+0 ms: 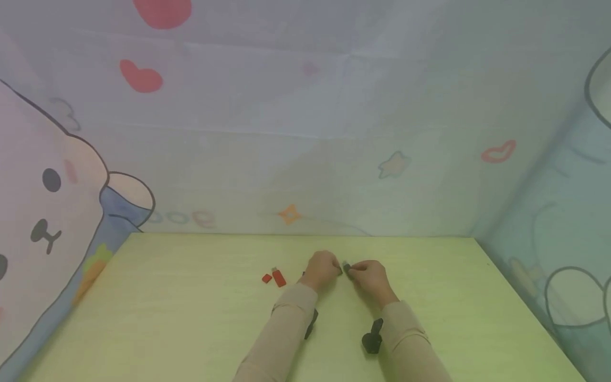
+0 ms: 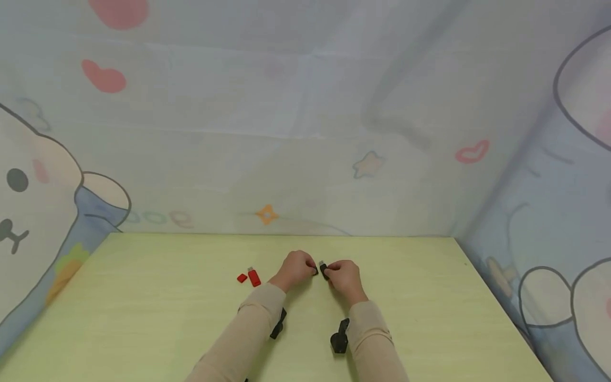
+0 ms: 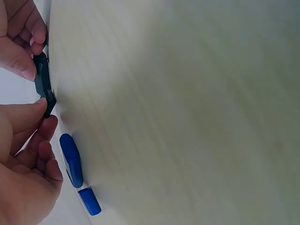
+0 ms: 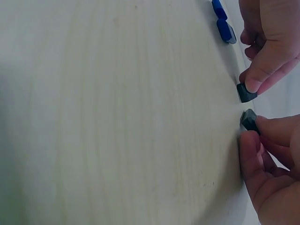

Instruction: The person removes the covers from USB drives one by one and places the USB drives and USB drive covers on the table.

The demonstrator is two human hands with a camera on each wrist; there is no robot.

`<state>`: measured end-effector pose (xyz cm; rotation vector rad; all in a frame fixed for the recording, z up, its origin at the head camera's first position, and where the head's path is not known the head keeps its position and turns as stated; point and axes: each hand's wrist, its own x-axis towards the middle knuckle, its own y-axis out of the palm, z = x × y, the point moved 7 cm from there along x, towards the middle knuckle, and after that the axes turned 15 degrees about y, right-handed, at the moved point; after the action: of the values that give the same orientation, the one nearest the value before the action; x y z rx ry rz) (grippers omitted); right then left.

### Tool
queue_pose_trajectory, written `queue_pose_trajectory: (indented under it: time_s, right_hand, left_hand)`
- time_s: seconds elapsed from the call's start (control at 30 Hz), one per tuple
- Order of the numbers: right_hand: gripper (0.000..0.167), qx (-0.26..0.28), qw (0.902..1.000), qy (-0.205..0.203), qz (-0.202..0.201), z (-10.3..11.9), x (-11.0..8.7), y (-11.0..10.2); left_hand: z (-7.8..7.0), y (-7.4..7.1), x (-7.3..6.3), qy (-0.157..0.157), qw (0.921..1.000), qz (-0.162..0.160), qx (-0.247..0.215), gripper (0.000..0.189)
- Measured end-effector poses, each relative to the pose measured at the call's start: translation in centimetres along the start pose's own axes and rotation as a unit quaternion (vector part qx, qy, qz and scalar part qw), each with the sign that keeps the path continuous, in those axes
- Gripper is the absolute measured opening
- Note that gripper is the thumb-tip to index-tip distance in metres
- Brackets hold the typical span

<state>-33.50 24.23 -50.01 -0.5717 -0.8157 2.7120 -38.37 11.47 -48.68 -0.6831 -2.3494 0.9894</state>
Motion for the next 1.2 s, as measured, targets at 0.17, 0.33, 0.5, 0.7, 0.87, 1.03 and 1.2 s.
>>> queue_pose_trajectory:
  time_s: [0.17,0.33,0.5,0.7,0.87,1.03,1.2]
  right_hand:
    - [0.023,-0.006,1.0,0.005,0.002,0.1,0.0,0.0]
    - [0.023,-0.006,0.9999,0.015,-0.006,0.2,0.0,-0.1]
    - [0.025,-0.006,0.9998,0.015,-0.006,0.3,-0.2,-0.1]
    - [0.026,-0.004,0.9998,0.019,0.0,0.3,-0.4,0.0]
    - [0.029,0.007,0.9997,0.023,0.008,0.3,-0.4,0.0]
    - [0.037,0.032,0.9994,0.011,0.012,0.7,-0.1,-1.0]
    - [0.044,0.048,0.9981,-0.03,0.025,2.3,-0.8,-3.1]
  left_hand:
    - [0.0,-0.1,-0.1,-0.007,0.9999,0.01,0.001,0.008]
    - [-0.3,-0.4,-0.3,-0.008,0.9996,0.018,0.018,0.01]
    - [-0.4,-0.6,-0.4,-0.015,0.999,0.026,0.033,0.011]
    - [-0.5,-0.7,-0.5,-0.006,0.9983,0.026,0.052,0.014]
    - [-0.6,-1.0,-0.4,0.015,0.9976,0.035,0.058,0.034]
    - [-1.8,-2.6,-0.1,0.053,0.996,0.031,0.065,0.014]
    - [-4.0,-4.8,0.4,0.076,0.9956,0.038,0.039,0.025]
